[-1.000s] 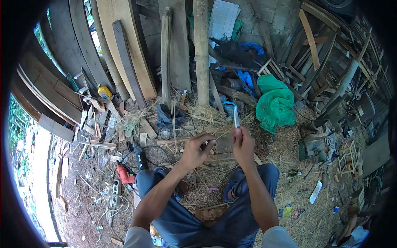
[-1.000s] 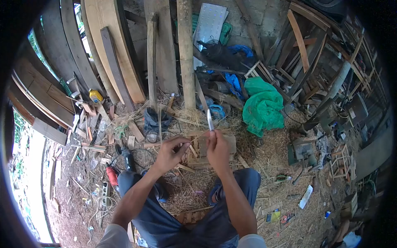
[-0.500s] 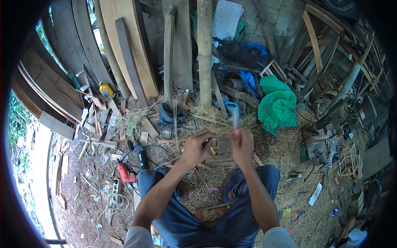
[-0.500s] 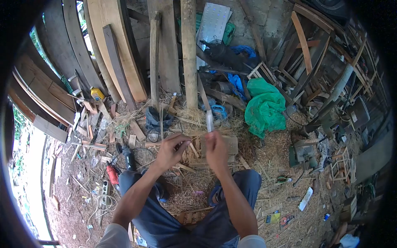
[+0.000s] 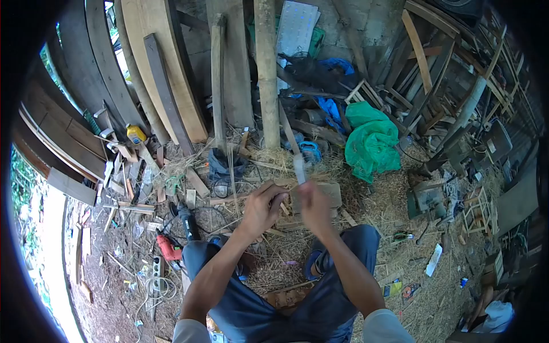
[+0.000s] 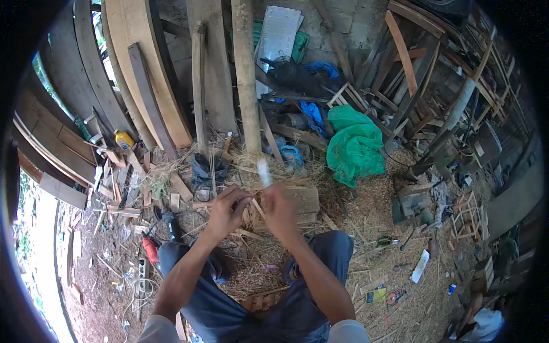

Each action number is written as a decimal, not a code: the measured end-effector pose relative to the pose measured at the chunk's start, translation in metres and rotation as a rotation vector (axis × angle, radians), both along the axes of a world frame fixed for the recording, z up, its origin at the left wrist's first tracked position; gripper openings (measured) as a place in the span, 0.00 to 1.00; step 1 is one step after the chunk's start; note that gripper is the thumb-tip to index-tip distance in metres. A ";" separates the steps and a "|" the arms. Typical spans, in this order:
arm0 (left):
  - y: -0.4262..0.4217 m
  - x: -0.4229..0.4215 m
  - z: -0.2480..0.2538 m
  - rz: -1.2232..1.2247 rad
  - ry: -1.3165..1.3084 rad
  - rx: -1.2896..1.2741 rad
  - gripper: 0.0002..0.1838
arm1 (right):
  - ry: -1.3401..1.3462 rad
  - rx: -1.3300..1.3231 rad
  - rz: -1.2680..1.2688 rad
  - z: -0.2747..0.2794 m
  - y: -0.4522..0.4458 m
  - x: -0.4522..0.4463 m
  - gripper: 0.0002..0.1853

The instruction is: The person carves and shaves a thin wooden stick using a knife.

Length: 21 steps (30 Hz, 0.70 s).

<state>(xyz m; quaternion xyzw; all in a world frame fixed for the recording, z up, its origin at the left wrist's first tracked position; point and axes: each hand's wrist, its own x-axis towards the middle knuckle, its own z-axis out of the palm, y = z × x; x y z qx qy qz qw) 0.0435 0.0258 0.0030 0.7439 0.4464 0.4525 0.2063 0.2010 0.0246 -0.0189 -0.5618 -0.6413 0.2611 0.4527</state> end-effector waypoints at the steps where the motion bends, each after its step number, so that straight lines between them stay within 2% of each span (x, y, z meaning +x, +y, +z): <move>1: 0.001 0.000 -0.007 0.000 -0.016 0.004 0.03 | -0.095 0.045 0.059 -0.001 -0.001 -0.002 0.12; 2: 0.002 0.000 -0.011 0.000 -0.027 0.008 0.03 | -0.097 0.047 0.056 0.001 -0.001 0.001 0.12; 4: 0.004 -0.001 -0.008 -0.005 -0.017 0.022 0.03 | 0.123 -0.137 0.020 0.013 -0.005 0.001 0.07; 5: 0.005 -0.001 -0.006 -0.003 -0.015 0.036 0.03 | 0.128 -0.136 0.014 0.012 -0.006 0.000 0.07; 7: 0.006 0.001 -0.010 0.000 -0.014 0.040 0.03 | -0.002 0.034 0.076 0.005 -0.005 -0.002 0.08; 8: 0.007 0.003 -0.013 0.007 -0.009 0.038 0.03 | -0.079 0.041 0.081 -0.019 -0.003 -0.007 0.07; 9: 0.008 0.005 -0.014 0.005 -0.009 0.040 0.03 | -0.079 0.043 0.079 -0.014 -0.003 -0.005 0.07; 11: 0.008 0.004 -0.016 0.003 -0.034 0.055 0.04 | 0.052 0.048 0.017 -0.007 -0.004 -0.004 0.03; 12: 0.006 0.004 -0.013 -0.002 -0.028 0.052 0.04 | 0.139 -0.105 -0.048 0.010 -0.003 0.000 0.03; 13: 0.003 0.006 -0.008 0.009 -0.015 0.032 0.04 | 0.136 -0.104 -0.049 0.006 -0.006 -0.002 0.03; 15: 0.004 0.009 -0.009 0.029 -0.014 0.020 0.04 | -0.133 0.072 0.064 -0.003 -0.010 -0.007 0.03; 19: 0.002 0.006 -0.012 0.012 0.004 0.044 0.04 | -0.087 0.004 0.037 0.001 -0.008 -0.003 0.03; 21: 0.000 0.009 -0.010 0.036 -0.001 0.053 0.04 | 0.056 -0.030 -0.077 0.008 0.001 0.005 0.05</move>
